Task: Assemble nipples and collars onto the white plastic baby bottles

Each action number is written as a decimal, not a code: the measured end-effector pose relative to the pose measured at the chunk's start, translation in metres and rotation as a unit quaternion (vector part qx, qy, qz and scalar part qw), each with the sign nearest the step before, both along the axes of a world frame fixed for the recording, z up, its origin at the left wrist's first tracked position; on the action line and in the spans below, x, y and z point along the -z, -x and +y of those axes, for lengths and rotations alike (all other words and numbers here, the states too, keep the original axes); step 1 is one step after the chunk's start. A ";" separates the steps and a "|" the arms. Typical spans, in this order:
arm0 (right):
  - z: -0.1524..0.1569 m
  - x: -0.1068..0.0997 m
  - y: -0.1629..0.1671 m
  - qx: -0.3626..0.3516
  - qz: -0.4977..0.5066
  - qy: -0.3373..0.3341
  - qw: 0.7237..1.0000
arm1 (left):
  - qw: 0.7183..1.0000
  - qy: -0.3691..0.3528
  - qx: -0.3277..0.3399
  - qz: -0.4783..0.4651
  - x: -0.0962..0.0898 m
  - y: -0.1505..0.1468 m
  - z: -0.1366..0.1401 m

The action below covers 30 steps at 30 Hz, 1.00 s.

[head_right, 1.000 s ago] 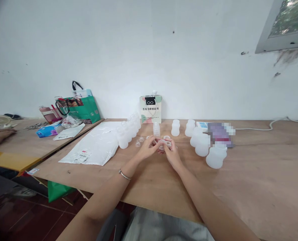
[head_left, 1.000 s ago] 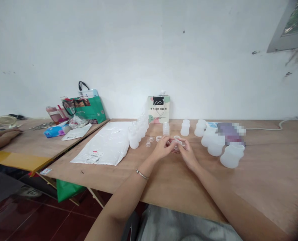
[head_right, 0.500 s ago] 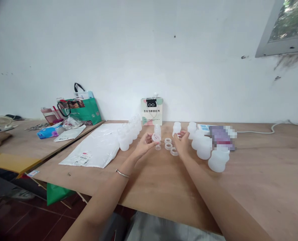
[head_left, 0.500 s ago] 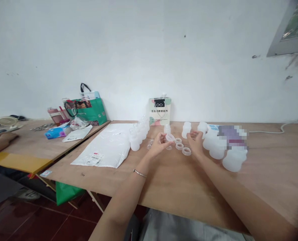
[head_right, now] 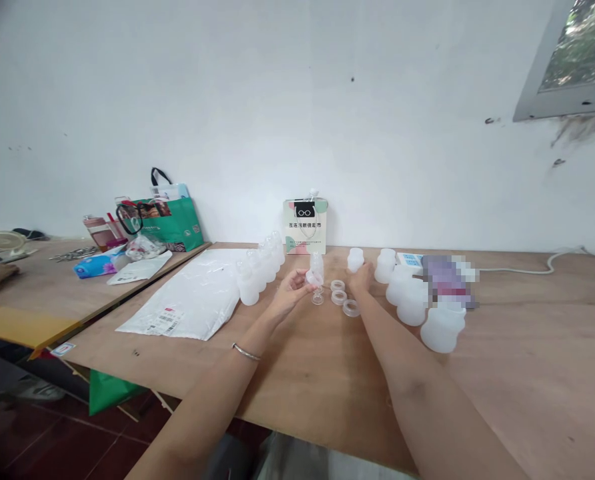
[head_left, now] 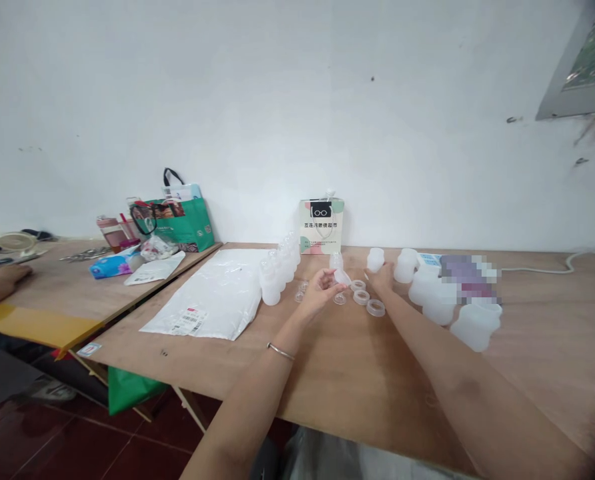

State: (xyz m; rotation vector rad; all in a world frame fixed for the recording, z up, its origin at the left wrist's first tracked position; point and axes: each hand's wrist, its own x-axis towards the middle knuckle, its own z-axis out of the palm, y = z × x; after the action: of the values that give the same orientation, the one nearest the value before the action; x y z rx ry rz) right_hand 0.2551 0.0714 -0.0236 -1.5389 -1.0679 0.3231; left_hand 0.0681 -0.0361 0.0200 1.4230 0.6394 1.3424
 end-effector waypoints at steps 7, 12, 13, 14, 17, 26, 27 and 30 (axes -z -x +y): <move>-0.058 0.000 0.005 -0.072 -0.066 -0.112 0.989 | 0.997 0.038 -0.065 0.000 -0.005 0.006 0.002; -0.118 -0.012 0.012 -0.155 -0.164 -0.155 0.962 | 0.998 0.040 -0.056 0.009 -0.008 0.008 -0.005; -0.127 -0.014 0.014 -0.160 -0.171 -0.152 0.960 | 0.998 0.045 -0.051 0.007 -0.008 0.008 -0.006; -0.134 -0.015 0.015 -0.167 -0.175 -0.148 0.959 | 0.998 0.050 -0.045 0.004 -0.008 0.008 -0.006; -0.147 -0.018 0.018 -0.185 -0.181 -0.141 0.956 | 0.998 0.049 -0.021 -0.012 -0.009 0.008 -0.006; -0.160 -0.019 0.021 -0.181 -0.233 -0.170 0.940 | 1.000 0.011 0.001 0.022 -0.008 0.011 -0.005; -0.160 -0.018 0.020 -0.177 -0.247 -0.182 0.935 | 1.000 0.006 -0.003 0.027 -0.008 0.012 -0.004; -0.161 -0.015 0.017 -0.170 -0.293 -0.222 0.914 | 0.999 0.000 -0.012 0.051 -0.007 0.013 -0.003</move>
State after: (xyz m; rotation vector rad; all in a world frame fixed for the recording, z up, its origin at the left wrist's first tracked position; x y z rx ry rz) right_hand 0.2381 -0.0892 -0.0081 -1.0452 -1.7513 -0.1664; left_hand 0.0549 -0.0391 0.0274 1.4954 0.7258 1.2935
